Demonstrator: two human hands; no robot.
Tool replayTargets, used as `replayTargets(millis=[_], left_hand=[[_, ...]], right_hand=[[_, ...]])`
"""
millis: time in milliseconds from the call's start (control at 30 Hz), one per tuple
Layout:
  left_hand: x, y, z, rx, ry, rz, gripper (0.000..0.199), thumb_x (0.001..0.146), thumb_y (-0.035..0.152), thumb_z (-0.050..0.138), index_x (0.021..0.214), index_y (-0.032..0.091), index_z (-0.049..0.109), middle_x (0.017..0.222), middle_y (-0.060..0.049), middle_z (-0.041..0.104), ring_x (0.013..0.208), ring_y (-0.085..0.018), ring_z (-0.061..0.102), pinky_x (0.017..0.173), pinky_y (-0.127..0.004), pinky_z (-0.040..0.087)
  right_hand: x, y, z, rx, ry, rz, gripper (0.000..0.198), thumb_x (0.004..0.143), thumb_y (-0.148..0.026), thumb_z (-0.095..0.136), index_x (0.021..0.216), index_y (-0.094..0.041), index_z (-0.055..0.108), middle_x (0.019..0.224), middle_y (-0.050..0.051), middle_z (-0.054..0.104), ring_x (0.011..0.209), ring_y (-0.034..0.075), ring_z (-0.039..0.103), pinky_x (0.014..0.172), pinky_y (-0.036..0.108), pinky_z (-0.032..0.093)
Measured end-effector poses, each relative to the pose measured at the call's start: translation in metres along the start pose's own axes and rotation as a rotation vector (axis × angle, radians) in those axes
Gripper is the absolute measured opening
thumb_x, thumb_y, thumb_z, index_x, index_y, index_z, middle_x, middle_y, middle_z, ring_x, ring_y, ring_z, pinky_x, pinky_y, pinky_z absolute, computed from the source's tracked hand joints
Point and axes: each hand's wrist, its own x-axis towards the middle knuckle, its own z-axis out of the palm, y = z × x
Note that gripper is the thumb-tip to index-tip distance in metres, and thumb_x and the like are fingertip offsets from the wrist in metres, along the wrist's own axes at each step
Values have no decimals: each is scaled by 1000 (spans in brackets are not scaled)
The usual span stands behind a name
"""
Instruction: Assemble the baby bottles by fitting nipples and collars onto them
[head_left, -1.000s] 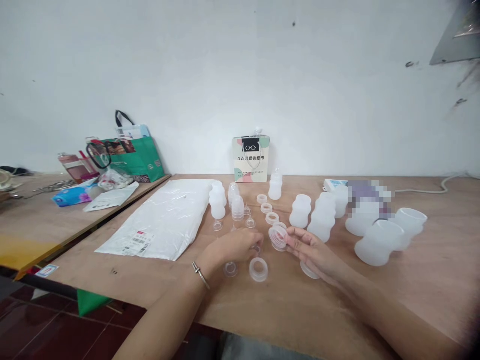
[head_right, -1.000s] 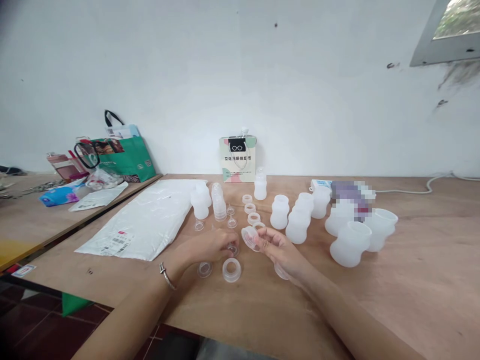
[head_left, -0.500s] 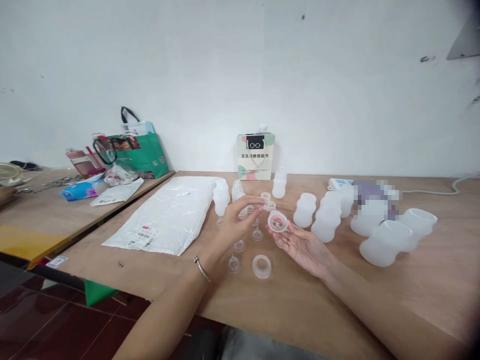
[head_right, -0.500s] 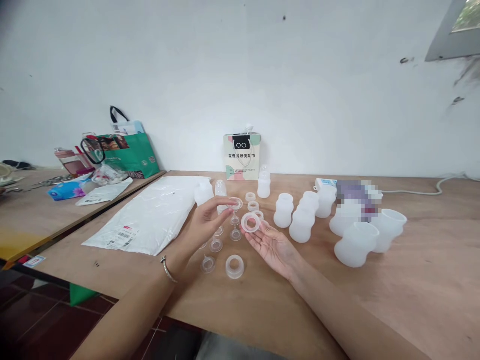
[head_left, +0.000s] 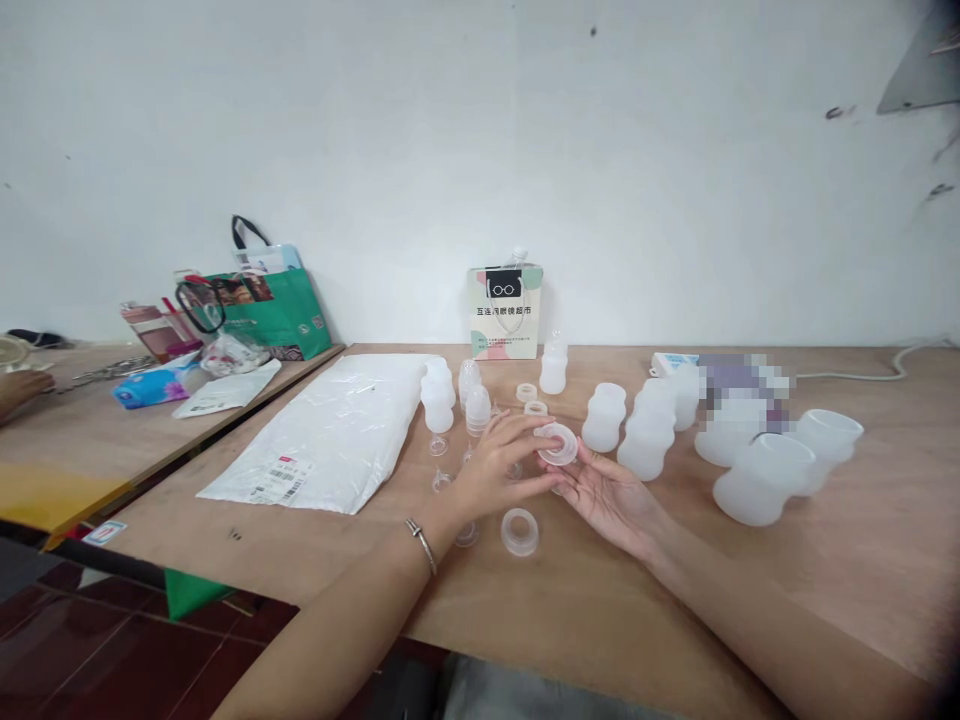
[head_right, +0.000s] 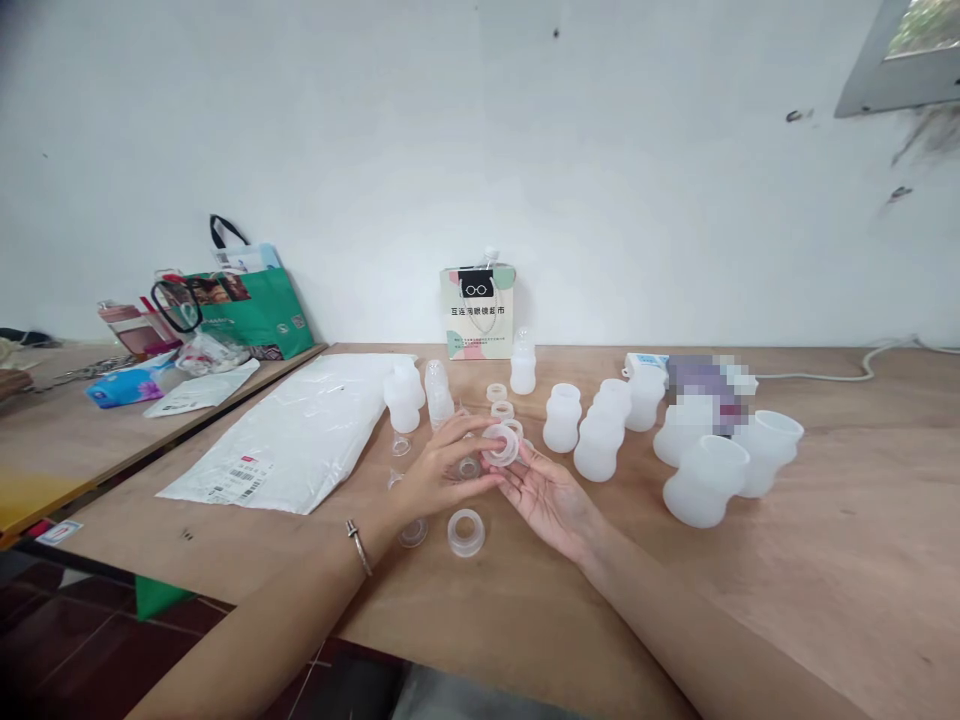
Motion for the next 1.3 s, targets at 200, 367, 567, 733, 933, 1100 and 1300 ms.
replayTargets(millis=[200, 367, 567, 733, 933, 1100, 1300], left_hand=[[0, 3, 1, 62, 64, -13, 23, 79, 33, 59, 99, 22, 62, 109, -7, 63, 101, -19, 57, 90, -37, 40], [-1, 8, 0, -2, 36, -42, 25, 79, 33, 59, 102, 21, 57, 110, -7, 62, 102, -18, 57, 91, -36, 40], [0, 15, 1, -63, -22, -144, 57, 74, 38, 64, 122, 21, 41, 112, -9, 57, 103, -20, 55, 89, -37, 44], [1, 21, 3, -33, -10, -154, 36, 75, 38, 62, 104, 18, 54, 98, -8, 63, 87, -18, 60, 76, -31, 50], [1, 27, 1, -49, 50, -94, 33, 71, 36, 65, 97, 17, 57, 88, -5, 65, 77, -15, 61, 68, -26, 51], [2, 28, 2, 4, 105, -119, 31, 73, 33, 63, 99, 17, 56, 92, -7, 64, 83, -17, 62, 72, -29, 53], [3, 33, 2, 41, 161, -121, 29, 73, 32, 64, 97, 17, 57, 90, -7, 64, 82, -17, 62, 73, -29, 53]], right_hand=[[1, 4, -4, -52, 28, -56, 14, 79, -15, 59, 92, -19, 62, 96, 1, 68, 86, 9, 64, 82, 21, 52], [3, 7, -9, -173, 41, -101, 20, 73, -12, 64, 92, -20, 64, 92, -1, 69, 82, 8, 64, 78, 19, 51], [1, 5, -8, -371, 29, -101, 15, 71, -21, 69, 85, -20, 66, 89, 0, 69, 79, 11, 63, 75, 21, 49], [3, 4, -10, -470, 25, -120, 13, 71, -26, 69, 81, -18, 68, 87, 2, 69, 80, 11, 60, 72, 21, 47], [3, 6, -5, -485, 41, -92, 20, 63, -24, 74, 81, -18, 70, 78, 1, 68, 75, 12, 60, 69, 21, 47], [0, 8, 0, -409, 41, -108, 15, 64, -21, 74, 78, -19, 69, 79, 0, 68, 75, 10, 60, 72, 21, 47], [-3, 8, 2, -441, 68, -144, 15, 62, -22, 74, 76, -19, 68, 79, 0, 67, 73, 12, 59, 69, 22, 46]])
